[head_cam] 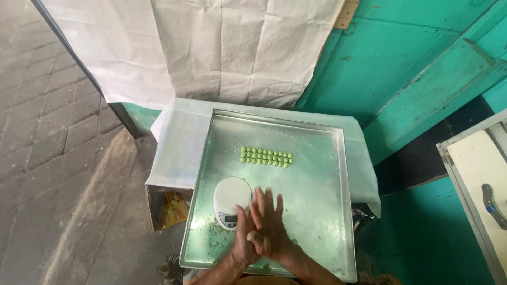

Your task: Portioning green dough into small balls using a digital scale for consistency.

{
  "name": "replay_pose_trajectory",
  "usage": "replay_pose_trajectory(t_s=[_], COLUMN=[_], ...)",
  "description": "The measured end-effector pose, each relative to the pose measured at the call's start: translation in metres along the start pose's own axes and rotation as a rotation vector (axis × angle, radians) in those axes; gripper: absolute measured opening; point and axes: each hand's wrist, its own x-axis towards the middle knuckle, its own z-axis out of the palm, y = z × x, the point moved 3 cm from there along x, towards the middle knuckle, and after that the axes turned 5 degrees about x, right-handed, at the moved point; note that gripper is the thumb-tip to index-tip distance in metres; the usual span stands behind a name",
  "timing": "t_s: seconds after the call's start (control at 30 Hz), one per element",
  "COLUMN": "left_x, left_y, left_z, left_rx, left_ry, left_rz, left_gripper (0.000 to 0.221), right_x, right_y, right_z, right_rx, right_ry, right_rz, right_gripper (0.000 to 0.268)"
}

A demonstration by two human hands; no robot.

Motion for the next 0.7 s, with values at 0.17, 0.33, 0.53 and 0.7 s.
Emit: replay_pose_trajectory(t_s=[0.17, 0.33, 0.53, 0.7], left_x=[-0.003, 0.008, 0.022, 0.029], left_y=[-0.087, -0.018, 0.003, -0.001], left_z=[-0.08, -0.043, -0.039, -0.021], left_rx=[-0.151, -0.562, -0.306, -0.236], left_ry=[-0.084, 0.117, 0.345, 0.392], left_rz=[0.509, -0.047, -0.103, -0.108], left_gripper=[0.08, 0.078, 0.096, 0.095], right_x=[-0.011, -0.016, -0.042, -0.047], right_y=[-0.003, -0.011, 0.002, 0.02], right_z=[-0.003, 0.002, 0.002, -0.01], right_rx=[0.065, 0.155, 0.477, 0.477], right_ry=[-0.107, -0.195, -0.062, 0.129], right_rz=[0.079, 0.145, 0.096, 0.521], right_gripper=[0.069, 0.057, 0.042, 0.037])
